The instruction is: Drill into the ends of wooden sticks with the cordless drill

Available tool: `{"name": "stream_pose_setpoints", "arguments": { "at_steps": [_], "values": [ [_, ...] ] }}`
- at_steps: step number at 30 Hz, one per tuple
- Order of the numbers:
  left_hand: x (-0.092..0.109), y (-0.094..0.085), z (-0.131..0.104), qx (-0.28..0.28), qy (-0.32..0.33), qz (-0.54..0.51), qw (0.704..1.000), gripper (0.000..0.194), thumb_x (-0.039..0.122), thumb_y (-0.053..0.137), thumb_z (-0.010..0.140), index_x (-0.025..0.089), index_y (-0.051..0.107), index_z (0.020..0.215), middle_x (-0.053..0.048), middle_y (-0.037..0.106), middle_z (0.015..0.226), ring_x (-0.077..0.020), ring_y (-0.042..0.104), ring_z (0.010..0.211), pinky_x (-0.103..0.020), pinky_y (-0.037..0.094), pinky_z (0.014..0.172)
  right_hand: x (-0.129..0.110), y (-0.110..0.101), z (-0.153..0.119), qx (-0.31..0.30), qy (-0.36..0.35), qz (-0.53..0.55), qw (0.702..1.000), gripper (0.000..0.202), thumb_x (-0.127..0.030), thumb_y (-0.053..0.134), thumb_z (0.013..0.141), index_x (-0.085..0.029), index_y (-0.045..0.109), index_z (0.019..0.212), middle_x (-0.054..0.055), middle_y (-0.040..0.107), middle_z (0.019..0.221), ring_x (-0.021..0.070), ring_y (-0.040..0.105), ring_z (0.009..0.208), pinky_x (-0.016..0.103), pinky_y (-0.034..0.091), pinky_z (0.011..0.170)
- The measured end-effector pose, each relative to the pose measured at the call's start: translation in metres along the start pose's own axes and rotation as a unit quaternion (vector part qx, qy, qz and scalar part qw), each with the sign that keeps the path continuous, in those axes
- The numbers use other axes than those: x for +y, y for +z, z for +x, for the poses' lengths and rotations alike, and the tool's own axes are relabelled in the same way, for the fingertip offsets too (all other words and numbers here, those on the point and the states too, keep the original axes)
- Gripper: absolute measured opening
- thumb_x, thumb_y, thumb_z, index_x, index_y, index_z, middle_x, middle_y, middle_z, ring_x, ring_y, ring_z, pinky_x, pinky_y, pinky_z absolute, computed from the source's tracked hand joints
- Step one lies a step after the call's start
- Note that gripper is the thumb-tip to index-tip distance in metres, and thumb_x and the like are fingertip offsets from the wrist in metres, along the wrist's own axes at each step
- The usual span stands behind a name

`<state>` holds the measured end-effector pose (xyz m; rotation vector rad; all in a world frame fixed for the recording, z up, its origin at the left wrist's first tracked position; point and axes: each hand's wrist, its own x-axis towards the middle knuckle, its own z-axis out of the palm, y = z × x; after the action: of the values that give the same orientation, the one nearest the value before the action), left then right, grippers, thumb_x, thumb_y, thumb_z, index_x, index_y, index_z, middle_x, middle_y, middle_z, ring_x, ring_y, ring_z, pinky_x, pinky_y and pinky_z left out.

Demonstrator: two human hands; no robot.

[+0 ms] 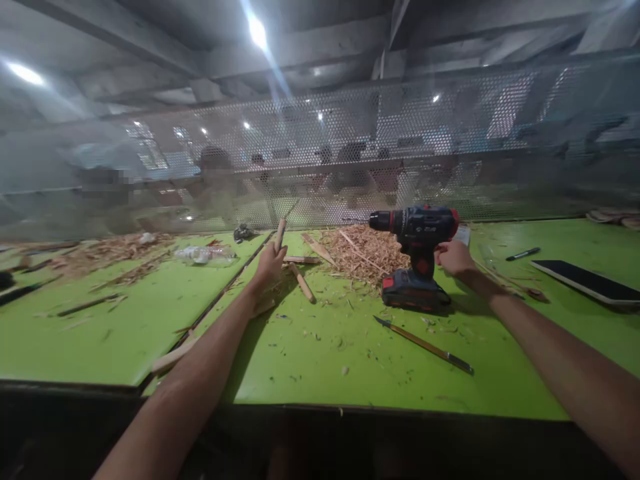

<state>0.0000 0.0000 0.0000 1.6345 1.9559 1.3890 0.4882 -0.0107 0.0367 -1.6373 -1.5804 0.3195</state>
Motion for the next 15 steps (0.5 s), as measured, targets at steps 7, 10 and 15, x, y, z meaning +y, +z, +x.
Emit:
{"name": "stream_pose_setpoints", "arguments": {
  "at_steps": [7,10,15],
  "values": [
    [-0.0003,0.0003,0.0003,0.004,0.013,0.002,1.000,0.020,0.027,0.067,0.100,0.028,0.051,0.089,0.000,0.058,0.081,-0.0235,0.057,0.082,-0.034,0.046,0.076,-0.0039,0.0018,-0.0044,-0.020,0.000,-0.008,1.000,0.014,-0.012,0.059,0.055,-0.024,0.054,0.050,0.001,0.057,0.050,0.0204,0.054,0.061,0.030,0.045,0.066],
    [0.0008,0.0007,0.0006,-0.006,0.019,0.007,1.000,0.024,0.025,0.068,0.098,0.028,0.049,0.085,0.000,0.059,0.080,-0.0225,0.057,0.081,-0.034,0.045,0.075,-0.0042,0.0029,-0.0039,-0.034,0.000,-0.017,0.999,0.016,-0.009,0.059,0.053,-0.024,0.053,0.051,0.001,0.056,0.051,0.0206,0.055,0.062,0.030,0.046,0.066],
    [0.0003,0.0005,0.0008,-0.020,0.028,0.016,0.999,0.032,0.022,0.071,0.097,0.028,0.046,0.078,0.000,0.055,0.076,-0.0224,0.053,0.078,-0.036,0.044,0.074,-0.0028,0.0043,-0.0025,-0.059,0.002,-0.035,0.998,0.018,-0.007,0.059,0.057,-0.024,0.053,0.053,-0.001,0.050,0.050,0.0201,0.053,0.062,0.029,0.044,0.065]
  ]
}}
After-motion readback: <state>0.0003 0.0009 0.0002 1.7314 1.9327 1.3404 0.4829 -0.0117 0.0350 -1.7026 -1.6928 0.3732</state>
